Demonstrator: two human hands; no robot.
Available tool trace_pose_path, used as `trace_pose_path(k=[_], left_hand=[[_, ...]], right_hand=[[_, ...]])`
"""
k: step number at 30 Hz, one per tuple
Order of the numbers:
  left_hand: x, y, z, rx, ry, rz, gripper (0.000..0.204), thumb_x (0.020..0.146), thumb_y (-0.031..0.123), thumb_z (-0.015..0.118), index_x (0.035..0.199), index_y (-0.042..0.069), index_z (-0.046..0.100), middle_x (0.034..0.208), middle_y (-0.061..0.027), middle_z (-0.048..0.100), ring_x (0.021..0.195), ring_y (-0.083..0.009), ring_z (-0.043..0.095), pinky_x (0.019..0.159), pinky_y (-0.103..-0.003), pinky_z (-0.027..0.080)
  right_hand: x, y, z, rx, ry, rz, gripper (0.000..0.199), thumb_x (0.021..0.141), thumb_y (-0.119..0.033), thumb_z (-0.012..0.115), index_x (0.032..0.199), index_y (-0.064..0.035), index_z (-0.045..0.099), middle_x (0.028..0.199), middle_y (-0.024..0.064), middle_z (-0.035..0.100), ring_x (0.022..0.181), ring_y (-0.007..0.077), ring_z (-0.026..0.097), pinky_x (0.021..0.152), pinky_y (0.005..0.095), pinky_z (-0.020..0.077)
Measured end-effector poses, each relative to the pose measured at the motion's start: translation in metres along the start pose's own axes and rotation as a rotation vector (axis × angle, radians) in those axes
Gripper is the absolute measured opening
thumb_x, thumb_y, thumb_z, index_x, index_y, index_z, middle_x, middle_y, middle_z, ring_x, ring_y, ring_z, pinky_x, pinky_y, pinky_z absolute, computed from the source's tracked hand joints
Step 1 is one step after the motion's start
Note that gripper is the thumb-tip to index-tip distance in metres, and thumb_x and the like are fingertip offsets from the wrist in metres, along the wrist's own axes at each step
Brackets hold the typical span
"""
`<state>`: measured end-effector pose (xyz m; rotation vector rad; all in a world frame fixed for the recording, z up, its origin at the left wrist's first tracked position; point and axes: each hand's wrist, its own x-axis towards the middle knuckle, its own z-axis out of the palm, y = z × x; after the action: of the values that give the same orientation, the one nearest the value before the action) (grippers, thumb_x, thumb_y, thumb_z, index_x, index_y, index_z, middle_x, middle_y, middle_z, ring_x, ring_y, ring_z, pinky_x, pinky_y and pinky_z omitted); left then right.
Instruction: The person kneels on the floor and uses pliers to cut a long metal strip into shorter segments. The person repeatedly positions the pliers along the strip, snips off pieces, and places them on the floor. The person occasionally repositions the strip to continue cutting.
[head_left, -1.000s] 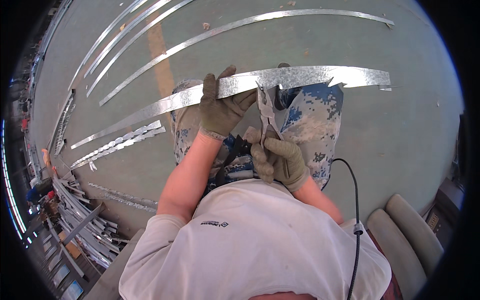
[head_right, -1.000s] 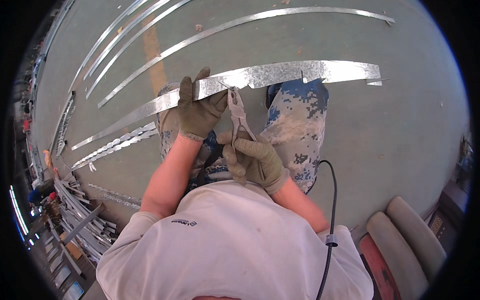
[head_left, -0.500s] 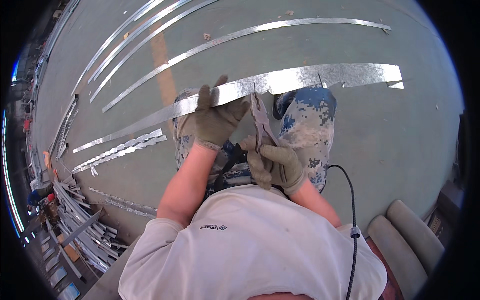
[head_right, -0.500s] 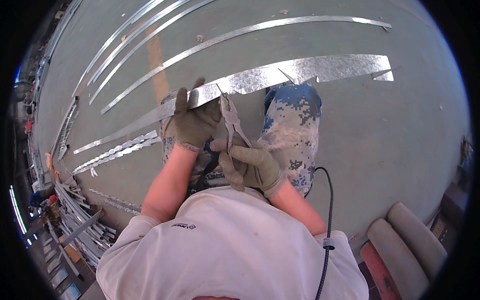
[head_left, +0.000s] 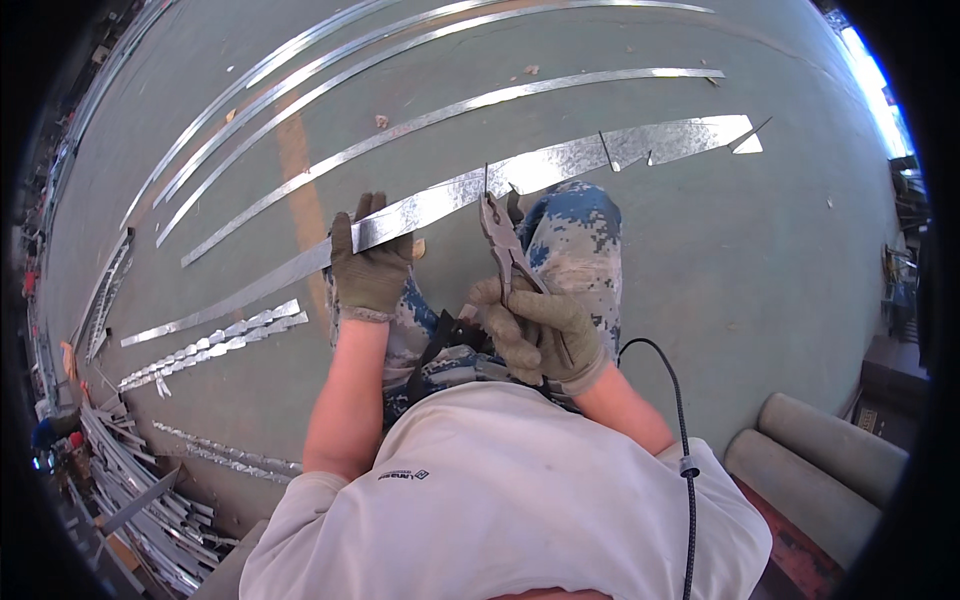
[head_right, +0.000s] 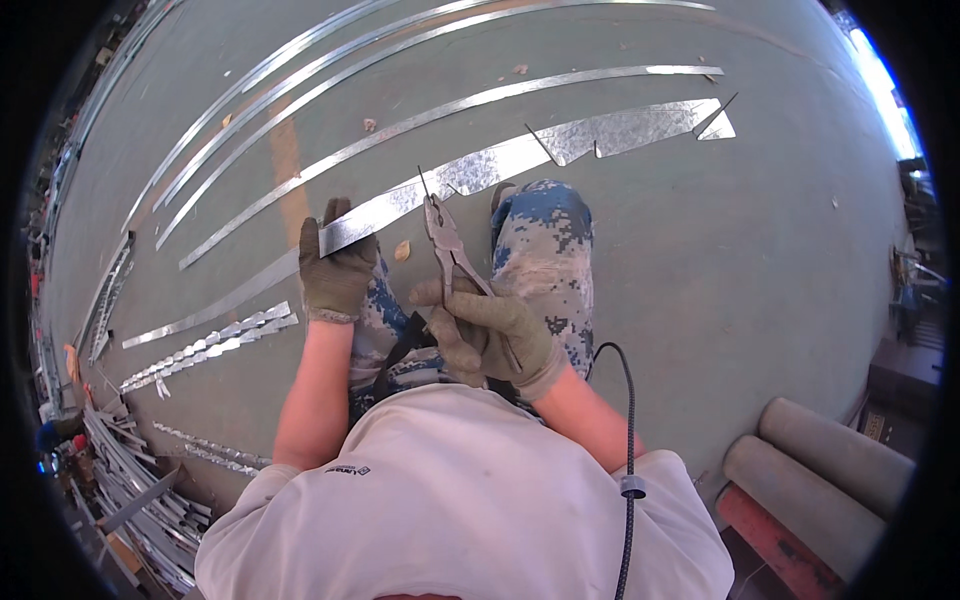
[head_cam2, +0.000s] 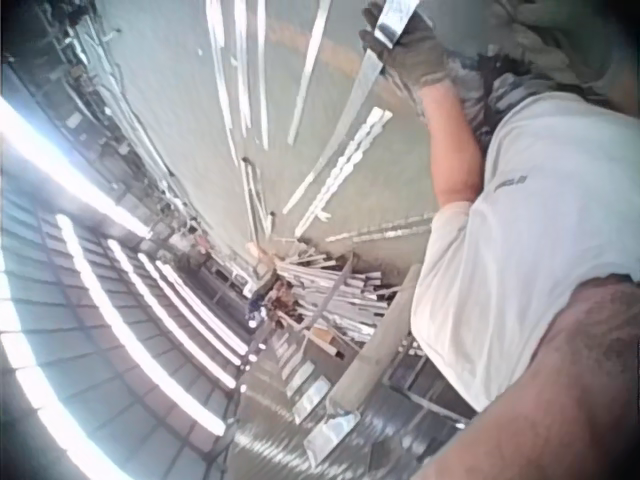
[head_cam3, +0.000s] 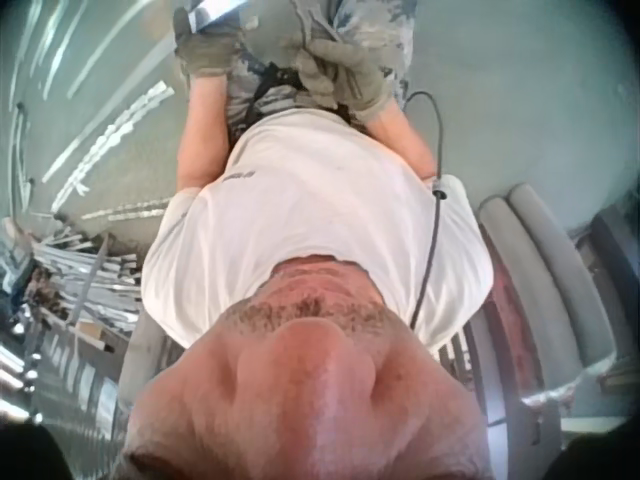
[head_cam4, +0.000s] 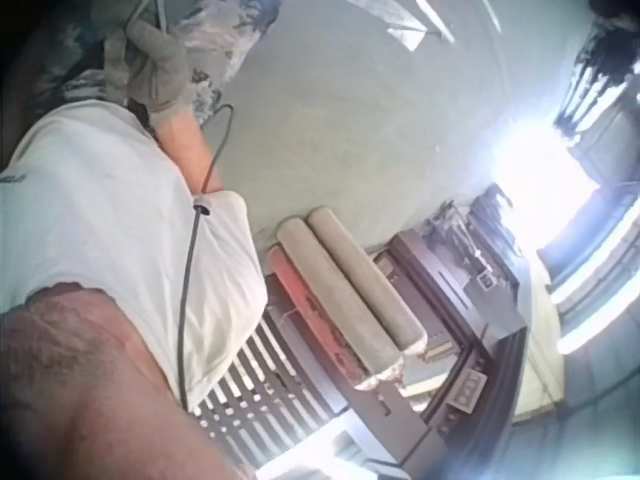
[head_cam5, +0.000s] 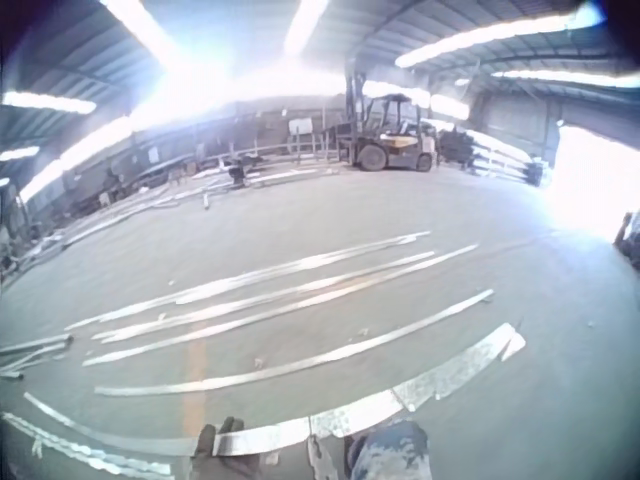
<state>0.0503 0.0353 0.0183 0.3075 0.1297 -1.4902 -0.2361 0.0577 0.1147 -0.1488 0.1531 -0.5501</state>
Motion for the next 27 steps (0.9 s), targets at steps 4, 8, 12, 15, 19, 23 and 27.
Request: trace_pose_path(k=[4, 8, 12, 15, 19, 23, 27], left_hand=[[0.004, -0.009, 0.002, 0.031, -0.063, 0.007, 0.036, 0.105, 0.029, 0.063, 0.136, 0.009, 0.062, 0.139, -0.0106, 0.067, 0.130, -0.0286, 0.064, 0.102, -0.053, 0.061], [0.013, -0.014, -0.017, -0.005, -0.109, -0.010, 0.034, 0.106, 0.027, 0.061, 0.135, 0.009, 0.063, 0.136, -0.0106, 0.069, 0.129, -0.0260, 0.065, 0.105, -0.051, 0.060], [0.015, -0.018, -0.020, 0.018, -0.171, -0.019, 0.033, 0.106, 0.026, 0.060, 0.134, 0.008, 0.064, 0.136, -0.0110, 0.069, 0.130, -0.0247, 0.064, 0.108, -0.049, 0.058], [0.016, -0.015, -0.025, 0.017, -0.194, -0.017, 0.033, 0.107, 0.027, 0.060, 0.134, 0.009, 0.064, 0.137, -0.0105, 0.069, 0.130, -0.0249, 0.064, 0.107, -0.049, 0.058], [0.016, -0.014, -0.024, 0.034, -0.202, -0.009, 0.033, 0.106, 0.027, 0.061, 0.135, 0.009, 0.064, 0.139, -0.0101, 0.068, 0.130, -0.0253, 0.064, 0.105, -0.048, 0.059], [0.014, -0.015, -0.022, 0.035, -0.195, -0.014, 0.033, 0.106, 0.026, 0.061, 0.135, 0.009, 0.063, 0.140, -0.0101, 0.067, 0.130, -0.0256, 0.064, 0.106, -0.048, 0.059], [0.012, -0.014, -0.020, 0.055, -0.173, 0.009, 0.034, 0.106, 0.025, 0.061, 0.135, 0.008, 0.063, 0.140, -0.0100, 0.067, 0.131, -0.0251, 0.063, 0.108, -0.049, 0.057]], right_hand=[[-0.016, -0.024, 0.004, -0.277, 0.133, 0.026, 0.041, 0.108, -0.020, 0.055, 0.141, 0.0057, 0.055, 0.096, 0.0113, 0.072, 0.067, 0.0177, 0.068, 0.049, 0.0315, 0.0536], [-0.036, -0.031, 0.018, -0.524, 0.454, 0.064, 0.042, 0.109, -0.020, 0.057, 0.141, 0.0057, 0.055, 0.100, 0.0130, 0.074, 0.074, 0.0190, 0.072, 0.060, 0.0318, 0.0585], [-0.065, -0.034, 0.021, -0.517, 0.611, -0.051, 0.045, 0.108, -0.023, 0.058, 0.144, 0.0043, 0.053, 0.107, 0.0133, 0.074, 0.082, 0.0196, 0.073, 0.069, 0.0323, 0.0608], [-0.088, -0.049, 0.018, -0.615, 0.553, -0.129, 0.048, 0.109, -0.026, 0.058, 0.147, 0.0035, 0.051, 0.115, 0.0144, 0.073, 0.086, 0.0208, 0.073, 0.070, 0.0324, 0.0615], [-0.093, -0.061, 0.031, -0.632, 0.540, -0.171, 0.049, 0.109, -0.027, 0.058, 0.147, 0.0032, 0.051, 0.116, 0.0154, 0.073, 0.086, 0.0218, 0.074, 0.069, 0.0331, 0.0620], [-0.091, -0.069, 0.027, -0.620, 0.524, -0.177, 0.048, 0.109, -0.026, 0.058, 0.146, 0.0039, 0.052, 0.115, 0.0159, 0.073, 0.086, 0.0223, 0.075, 0.069, 0.0337, 0.0624], [-0.092, -0.073, 0.028, -0.605, 0.489, -0.163, 0.048, 0.108, -0.026, 0.059, 0.145, 0.0045, 0.052, 0.115, 0.0165, 0.073, 0.086, 0.0219, 0.075, 0.071, 0.0336, 0.0629]])
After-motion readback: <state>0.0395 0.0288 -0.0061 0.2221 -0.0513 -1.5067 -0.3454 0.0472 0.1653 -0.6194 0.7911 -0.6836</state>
